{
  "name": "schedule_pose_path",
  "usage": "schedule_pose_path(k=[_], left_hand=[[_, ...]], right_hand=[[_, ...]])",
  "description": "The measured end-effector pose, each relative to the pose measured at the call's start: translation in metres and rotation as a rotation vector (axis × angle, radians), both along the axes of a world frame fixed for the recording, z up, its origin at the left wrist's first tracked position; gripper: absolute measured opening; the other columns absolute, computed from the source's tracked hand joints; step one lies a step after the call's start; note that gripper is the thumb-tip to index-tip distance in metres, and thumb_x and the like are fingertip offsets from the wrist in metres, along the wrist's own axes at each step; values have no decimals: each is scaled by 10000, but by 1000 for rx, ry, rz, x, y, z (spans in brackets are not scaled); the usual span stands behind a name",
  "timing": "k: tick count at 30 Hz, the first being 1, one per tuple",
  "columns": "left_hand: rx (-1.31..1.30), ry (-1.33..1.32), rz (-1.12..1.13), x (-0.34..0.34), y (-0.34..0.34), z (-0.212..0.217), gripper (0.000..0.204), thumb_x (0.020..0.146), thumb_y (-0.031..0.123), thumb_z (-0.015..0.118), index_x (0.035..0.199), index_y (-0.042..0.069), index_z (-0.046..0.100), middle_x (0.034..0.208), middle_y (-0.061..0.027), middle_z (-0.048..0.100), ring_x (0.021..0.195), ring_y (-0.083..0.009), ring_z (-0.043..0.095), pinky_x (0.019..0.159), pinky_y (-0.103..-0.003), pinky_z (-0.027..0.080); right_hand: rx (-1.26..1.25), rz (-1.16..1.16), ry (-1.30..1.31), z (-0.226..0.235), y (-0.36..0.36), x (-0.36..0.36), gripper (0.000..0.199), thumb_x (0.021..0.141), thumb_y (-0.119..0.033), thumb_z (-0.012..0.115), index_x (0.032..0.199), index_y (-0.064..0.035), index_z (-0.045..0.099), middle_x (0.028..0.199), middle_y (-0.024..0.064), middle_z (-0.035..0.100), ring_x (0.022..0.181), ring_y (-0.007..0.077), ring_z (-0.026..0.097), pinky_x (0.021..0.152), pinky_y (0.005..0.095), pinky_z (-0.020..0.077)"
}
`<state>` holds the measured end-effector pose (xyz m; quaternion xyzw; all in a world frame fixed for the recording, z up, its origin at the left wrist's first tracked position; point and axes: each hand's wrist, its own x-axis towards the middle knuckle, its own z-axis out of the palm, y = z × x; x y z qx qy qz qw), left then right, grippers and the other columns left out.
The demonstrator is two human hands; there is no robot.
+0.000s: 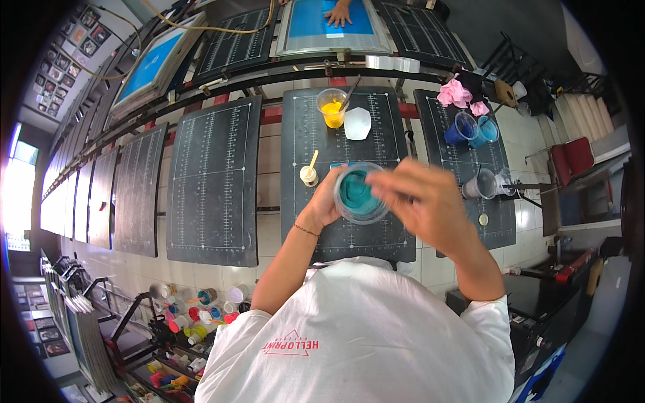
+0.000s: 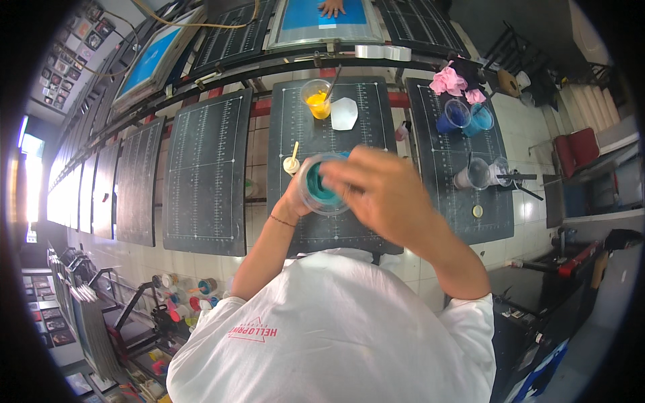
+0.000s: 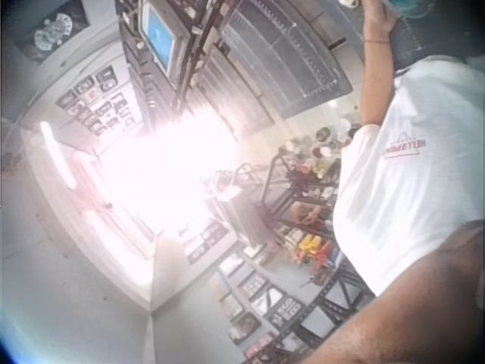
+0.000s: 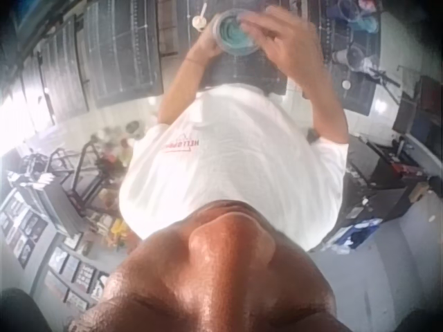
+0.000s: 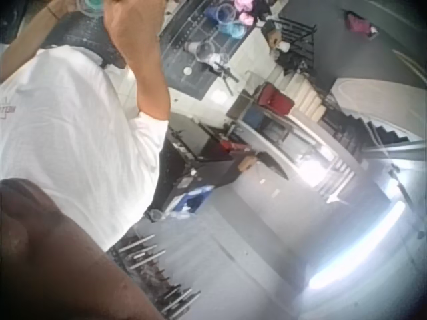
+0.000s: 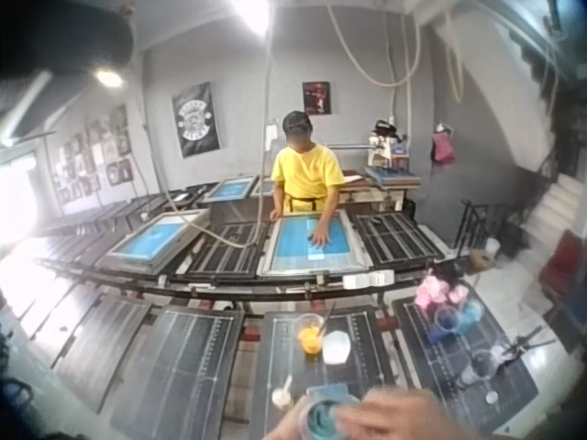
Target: The person weighs a quantity of green paint into a plastic container using a digital scale and then stirs the mixture with a spatula.
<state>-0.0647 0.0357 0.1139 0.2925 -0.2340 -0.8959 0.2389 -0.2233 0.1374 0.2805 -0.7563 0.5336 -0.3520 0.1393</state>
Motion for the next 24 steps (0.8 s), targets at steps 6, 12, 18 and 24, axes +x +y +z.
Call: schedule_pose_path(k=[6,12,18,24], left_hand=[[-14,-42,79,-4,2,10,500,1020,457,324,1047,71,640,798,-41,704,575,-112,645,448,-224,495],[-46,-16,56,2,-11,-15,468,1017,455,338,1004,90,632,722,-7,672,534,-101,620,419,-220,476],[-21,-144,-55,-4,3,15,447,1019,433,359,1069,78,626,809,-29,703,612,-105,680,488,-231,562],[-30,-53,90,11,-16,-7,425,1041,385,318,1093,75,605,812,-32,683,602,-104,655,457,-222,512]], right_hand=[[-12,-49,-8,-15,4,2,95,866,-132,718,923,-64,685,754,89,593,614,287,596,559,380,473],[76,-240,19,-18,1,1,113,816,-83,726,922,-81,686,774,61,587,707,261,615,618,374,500],[-88,206,136,-13,-4,-10,222,751,-42,778,957,-102,721,849,33,640,734,190,626,597,324,506],[-110,-138,81,-30,1,-6,127,839,-47,712,959,-60,672,821,55,633,704,239,618,606,346,501]])
